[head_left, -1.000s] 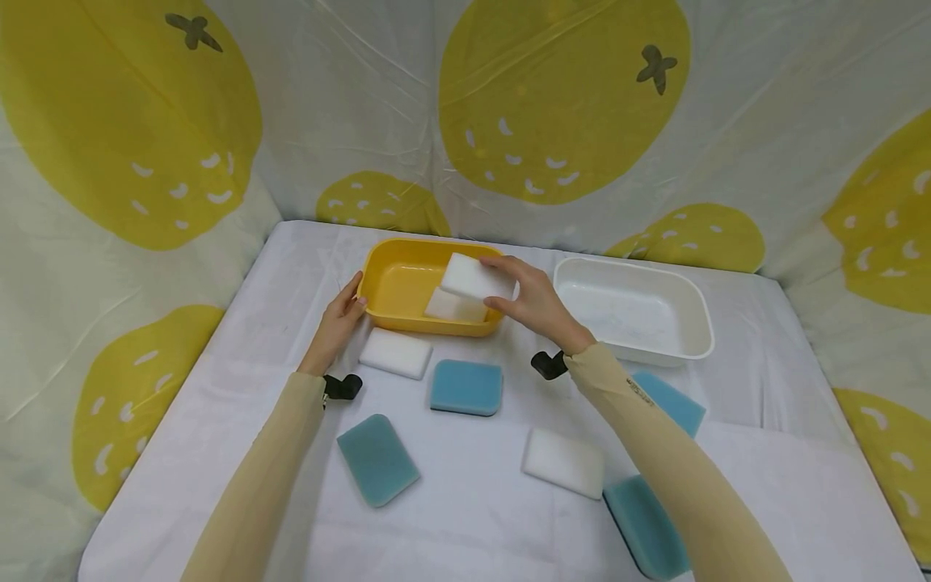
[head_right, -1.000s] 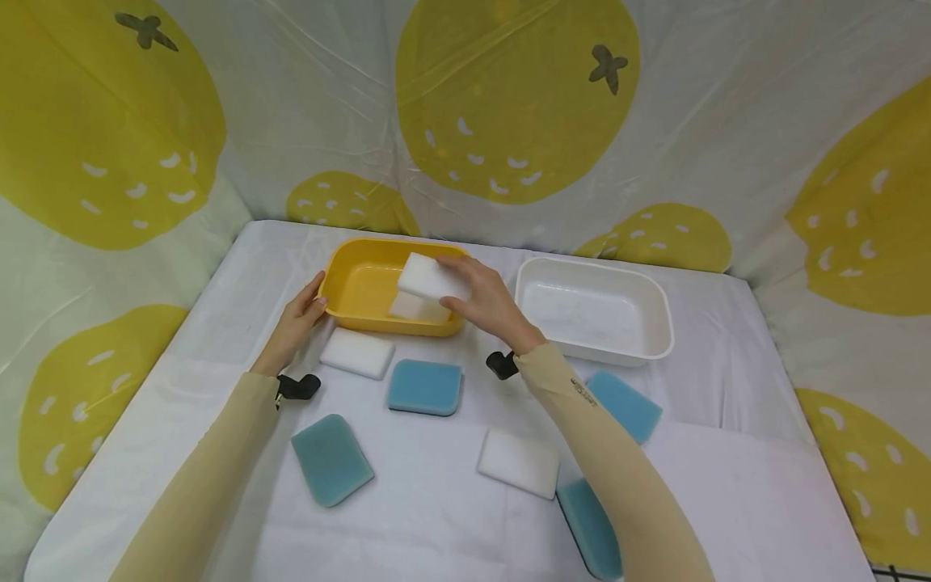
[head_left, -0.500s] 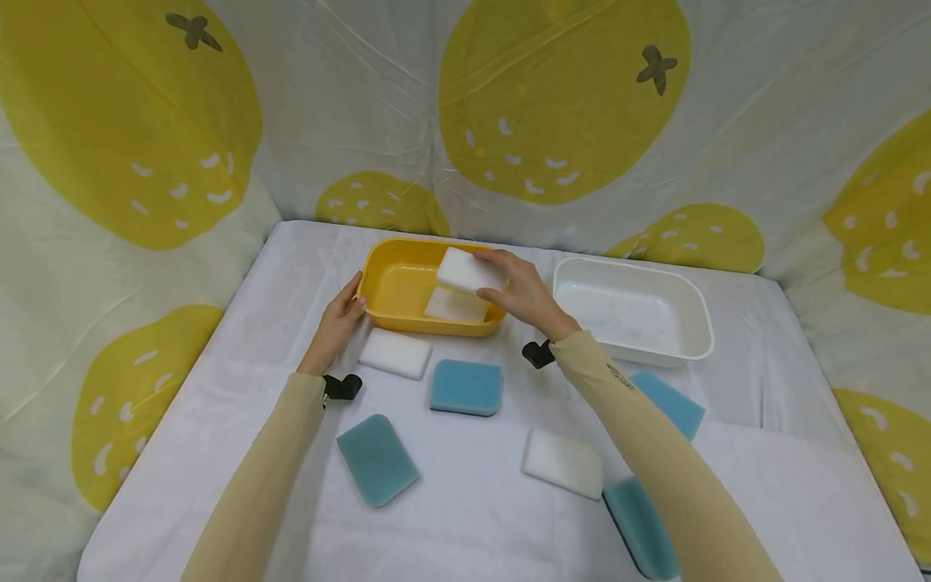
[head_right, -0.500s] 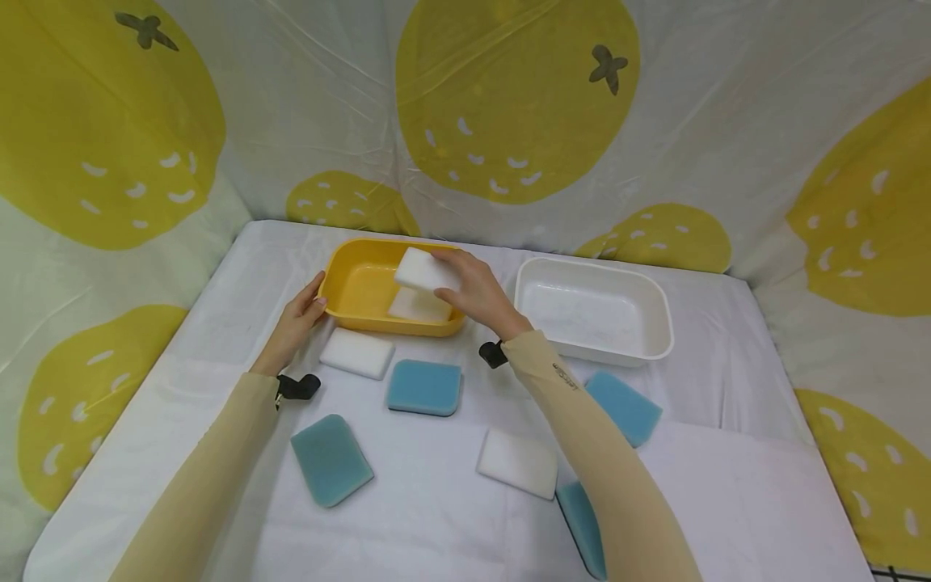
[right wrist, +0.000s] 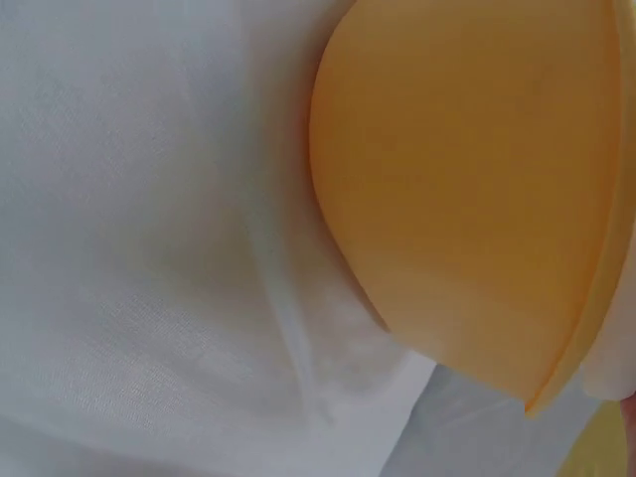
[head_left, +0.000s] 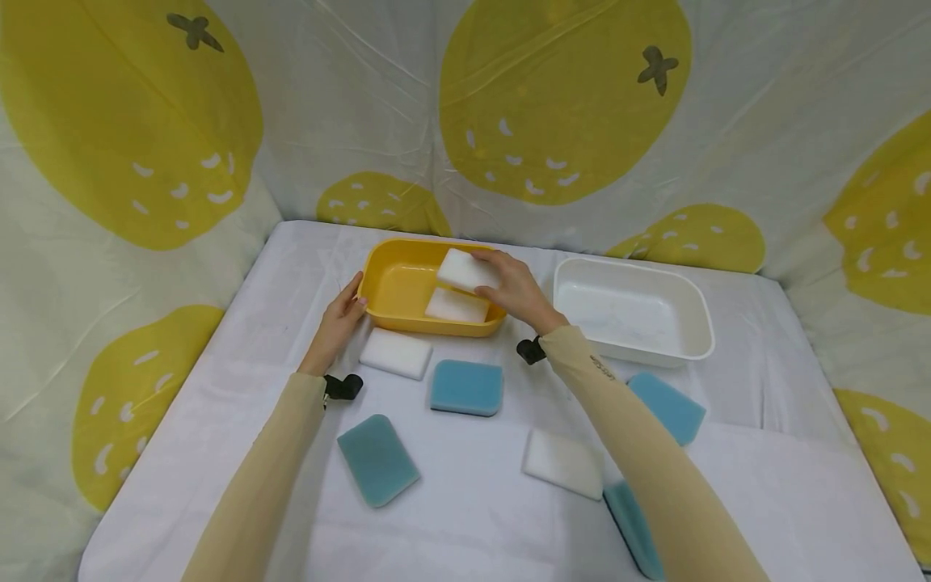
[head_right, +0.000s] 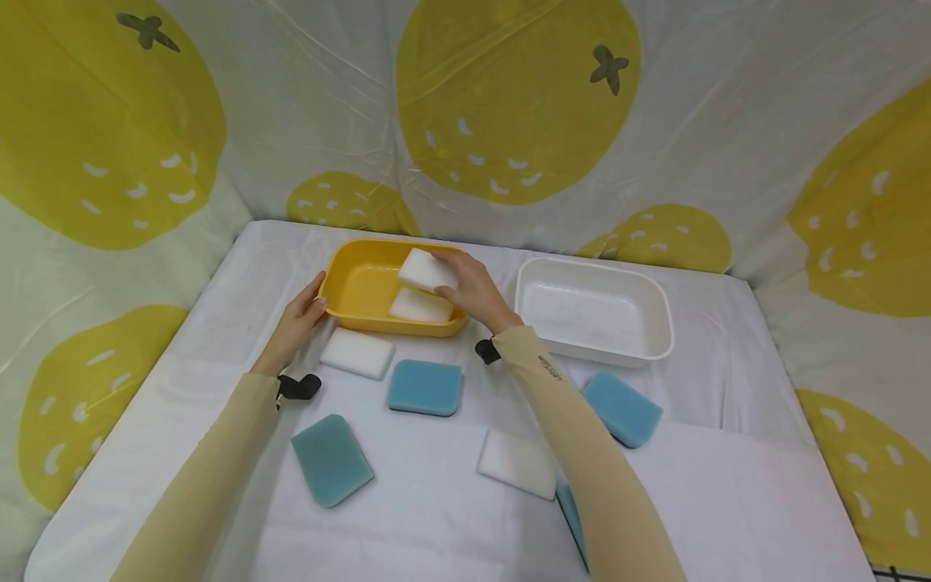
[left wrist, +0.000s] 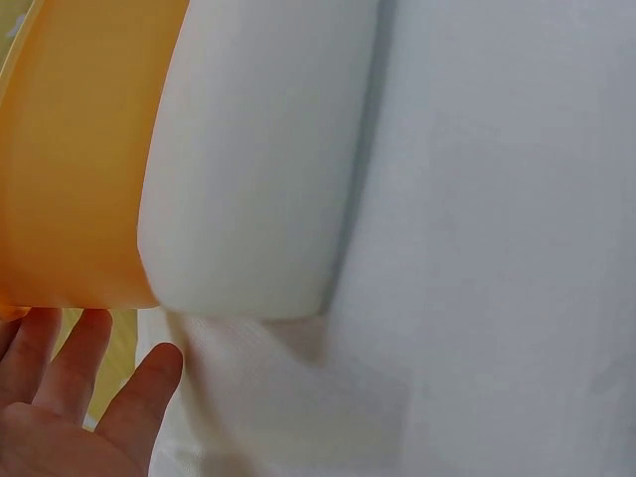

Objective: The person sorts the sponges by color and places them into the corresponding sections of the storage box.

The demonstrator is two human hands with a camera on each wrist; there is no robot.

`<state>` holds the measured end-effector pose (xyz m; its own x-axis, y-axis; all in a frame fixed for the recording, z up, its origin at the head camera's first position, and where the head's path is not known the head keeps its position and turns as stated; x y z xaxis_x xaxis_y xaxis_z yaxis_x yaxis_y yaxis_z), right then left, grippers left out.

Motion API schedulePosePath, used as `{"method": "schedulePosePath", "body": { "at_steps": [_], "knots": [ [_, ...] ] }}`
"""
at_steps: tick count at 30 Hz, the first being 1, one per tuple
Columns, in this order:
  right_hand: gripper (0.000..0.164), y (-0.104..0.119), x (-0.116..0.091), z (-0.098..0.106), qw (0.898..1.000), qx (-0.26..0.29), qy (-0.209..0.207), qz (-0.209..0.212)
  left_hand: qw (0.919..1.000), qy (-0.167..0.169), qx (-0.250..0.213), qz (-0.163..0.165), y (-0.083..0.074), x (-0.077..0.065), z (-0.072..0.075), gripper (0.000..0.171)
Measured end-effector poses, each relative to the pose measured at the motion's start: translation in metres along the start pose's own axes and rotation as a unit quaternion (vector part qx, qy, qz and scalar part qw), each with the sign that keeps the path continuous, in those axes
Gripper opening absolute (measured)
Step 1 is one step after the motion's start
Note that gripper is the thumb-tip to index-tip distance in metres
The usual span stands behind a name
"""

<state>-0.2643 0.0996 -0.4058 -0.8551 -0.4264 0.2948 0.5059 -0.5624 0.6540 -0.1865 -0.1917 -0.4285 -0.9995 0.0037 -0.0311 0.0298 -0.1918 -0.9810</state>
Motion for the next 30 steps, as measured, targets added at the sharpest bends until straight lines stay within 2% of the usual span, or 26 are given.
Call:
{"method": "schedulePosePath", "body": {
  "at_steps": [10, 30],
  "knots": [
    [0.058, -0.009, 0.005, -0.009, 0.998, -0.008, 0.028, -0.053, 1.0000, -0.001, 0.000, -0.001, 0.000, 0.000, 0.000, 0.054],
    [0.058, -0.020, 0.008, -0.019, 0.998, -0.015, 0.036, -0.050, 1.0000, -0.001, 0.002, -0.009, 0.002, 0.000, 0.001, 0.054]
  ]
}}
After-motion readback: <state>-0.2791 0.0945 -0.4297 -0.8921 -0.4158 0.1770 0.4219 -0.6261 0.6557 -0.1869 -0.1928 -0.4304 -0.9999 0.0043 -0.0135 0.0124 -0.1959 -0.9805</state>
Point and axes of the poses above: each hand's wrist, its own x-axis towards the middle knuckle, its own z-axis out of the back of the hand, y = z × x, the point moved 2 cm from there along x, towards the middle knuckle, and after that the axes turned 6 degrees about -y, right-handed, at the moved point
